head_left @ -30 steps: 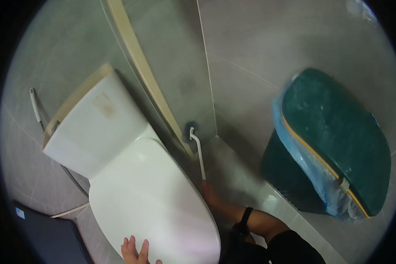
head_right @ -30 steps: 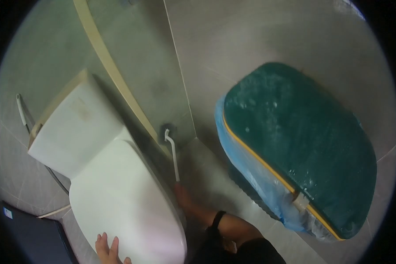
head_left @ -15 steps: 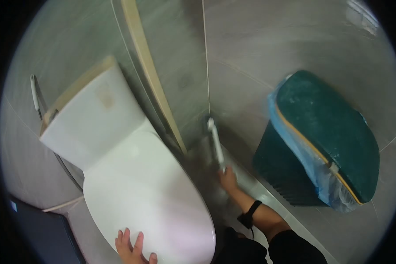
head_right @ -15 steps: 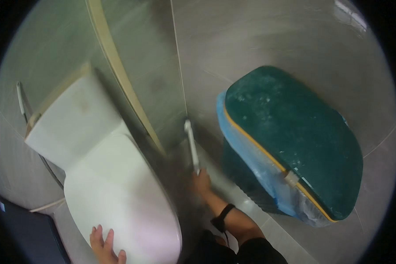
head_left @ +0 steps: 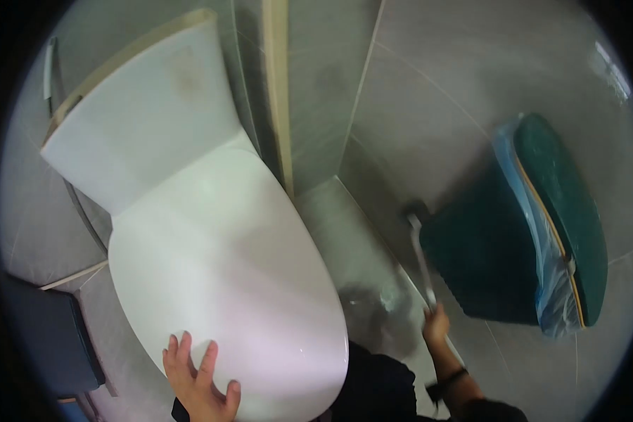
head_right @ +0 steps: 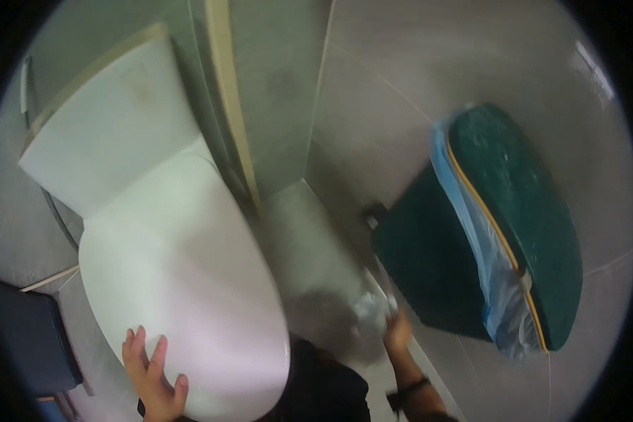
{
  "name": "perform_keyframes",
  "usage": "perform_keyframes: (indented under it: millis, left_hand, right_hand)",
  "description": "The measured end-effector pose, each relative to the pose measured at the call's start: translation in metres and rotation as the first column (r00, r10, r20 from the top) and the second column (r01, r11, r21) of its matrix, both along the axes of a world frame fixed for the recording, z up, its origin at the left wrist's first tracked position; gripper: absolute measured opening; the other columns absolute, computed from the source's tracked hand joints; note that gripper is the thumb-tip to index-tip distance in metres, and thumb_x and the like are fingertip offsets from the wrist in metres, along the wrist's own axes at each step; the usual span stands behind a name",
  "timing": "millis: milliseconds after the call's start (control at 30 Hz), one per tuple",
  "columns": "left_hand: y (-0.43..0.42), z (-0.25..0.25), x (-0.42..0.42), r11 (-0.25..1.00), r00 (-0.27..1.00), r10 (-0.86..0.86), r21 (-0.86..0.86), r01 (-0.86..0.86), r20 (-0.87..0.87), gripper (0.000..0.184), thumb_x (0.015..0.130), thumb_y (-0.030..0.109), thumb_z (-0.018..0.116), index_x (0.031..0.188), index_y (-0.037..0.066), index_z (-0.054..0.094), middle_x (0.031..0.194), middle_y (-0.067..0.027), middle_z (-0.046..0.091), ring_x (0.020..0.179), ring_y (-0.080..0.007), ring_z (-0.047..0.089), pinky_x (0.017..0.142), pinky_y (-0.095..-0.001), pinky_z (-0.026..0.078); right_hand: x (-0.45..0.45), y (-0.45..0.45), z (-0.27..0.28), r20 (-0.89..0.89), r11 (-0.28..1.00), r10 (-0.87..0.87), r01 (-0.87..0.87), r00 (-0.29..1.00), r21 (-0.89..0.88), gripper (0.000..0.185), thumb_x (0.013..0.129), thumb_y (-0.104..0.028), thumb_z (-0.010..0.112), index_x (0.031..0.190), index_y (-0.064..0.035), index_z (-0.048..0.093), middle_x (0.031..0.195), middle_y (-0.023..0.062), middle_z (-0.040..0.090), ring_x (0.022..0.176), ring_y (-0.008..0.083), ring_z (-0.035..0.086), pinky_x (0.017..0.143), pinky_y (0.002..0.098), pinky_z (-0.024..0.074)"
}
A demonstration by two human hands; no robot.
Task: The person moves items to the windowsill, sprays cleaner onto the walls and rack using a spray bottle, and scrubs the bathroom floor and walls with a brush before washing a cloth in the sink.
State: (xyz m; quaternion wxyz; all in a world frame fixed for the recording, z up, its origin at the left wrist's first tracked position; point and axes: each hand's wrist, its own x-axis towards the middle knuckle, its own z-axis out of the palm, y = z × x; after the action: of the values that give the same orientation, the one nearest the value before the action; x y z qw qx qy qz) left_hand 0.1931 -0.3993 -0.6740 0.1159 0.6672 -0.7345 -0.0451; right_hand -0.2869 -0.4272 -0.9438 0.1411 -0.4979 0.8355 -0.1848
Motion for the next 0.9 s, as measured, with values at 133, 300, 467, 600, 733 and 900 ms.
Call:
perform_keyframes:
  millis: [133, 300, 467, 600, 733, 900]
  left_hand:
    - [0.007, -0.013, -0.003, 0.999, 1.0, 0.014, -0.051, -0.015, -0.019, 0.059, 0.082, 0.036, 0.06, 0.131, 0.004, 0.055, 0.144, -0.0258, 0.037, 0.135, -0.0487, 0.029, 0.11, -0.0591, 0.018]
    - [0.005, -0.008, 0.001, 0.999, 0.999, -0.016, -0.038, 0.014, -0.038, 0.059, 0.086, 0.039, 0.055, 0.132, 0.003, 0.053, 0.145, -0.0267, 0.036, 0.137, -0.0479, 0.027, 0.11, -0.0588, 0.018]
    - [0.004, -0.013, 0.003, 0.999, 0.999, 0.016, -0.049, -0.019, -0.05, 0.058, 0.085, 0.038, 0.056, 0.132, 0.004, 0.054, 0.145, -0.0275, 0.036, 0.136, -0.0475, 0.028, 0.11, -0.0597, 0.017]
    - [0.005, -0.024, 0.005, 0.997, 0.998, 0.0, -0.074, -0.005, -0.068, 0.06, 0.082, 0.038, 0.058, 0.131, 0.004, 0.054, 0.145, -0.027, 0.036, 0.136, -0.0481, 0.029, 0.11, -0.0608, 0.017]
    - [0.008, -0.012, 0.006, 0.999, 0.999, -0.015, -0.03, 0.013, -0.048, 0.059, 0.081, 0.036, 0.059, 0.13, 0.003, 0.055, 0.144, -0.0271, 0.037, 0.136, -0.0486, 0.029, 0.11, -0.061, 0.017]
    - [0.005, -0.013, 0.007, 0.999, 0.999, 0.007, -0.036, -0.009, -0.05, 0.059, 0.081, 0.033, 0.058, 0.13, 0.002, 0.054, 0.144, -0.0273, 0.036, 0.137, -0.0484, 0.026, 0.11, -0.0606, 0.016]
  right_hand:
    - [0.053, -0.157, -0.033, 0.09, 0.971, 0.162, -0.143, 0.983, -0.192, 0.045, 0.09, -0.033, 0.063, 0.119, -0.0002, 0.057, 0.1, 0.0264, 0.064, 0.093, 0.0435, 0.062, 0.081, 0.0461, 0.0487]
    - [0.046, -0.123, -0.022, 0.16, 0.976, 0.154, -0.125, 0.975, -0.179, 0.05, 0.088, -0.036, 0.064, 0.119, 0.0023, 0.056, 0.108, 0.0274, 0.063, 0.103, 0.0436, 0.061, 0.091, 0.0462, 0.0462]
    - [-0.002, -0.031, -0.014, 0.284, 0.951, 0.222, -0.143, 0.933, -0.274, 0.028, 0.087, -0.015, 0.06, 0.107, 0.0049, 0.061, 0.084, 0.0128, 0.066, 0.075, 0.0202, 0.064, 0.07, 0.0348, 0.0502]
    - [0.068, -0.177, -0.028, 0.161, 0.926, 0.148, -0.079, 0.976, -0.369, 0.045, 0.089, -0.033, 0.067, 0.115, 0.0017, 0.056, 0.084, 0.0104, 0.064, 0.075, 0.0225, 0.062, 0.068, 0.038, 0.0495]
    - [0.06, -0.169, -0.008, 0.567, 0.998, 0.008, 0.025, 0.824, -0.051, 0.05, 0.088, -0.038, 0.064, 0.116, 0.0033, 0.059, 0.111, 0.0239, 0.064, 0.106, 0.0368, 0.06, 0.091, 0.0421, 0.0453]
    - [-0.022, -0.138, -0.033, 0.206, 0.933, 0.34, -0.303, 0.918, -0.192, 0.046, 0.088, -0.03, 0.064, 0.123, -0.0011, 0.056, 0.113, 0.0192, 0.062, 0.101, 0.0289, 0.061, 0.081, 0.037, 0.0494]
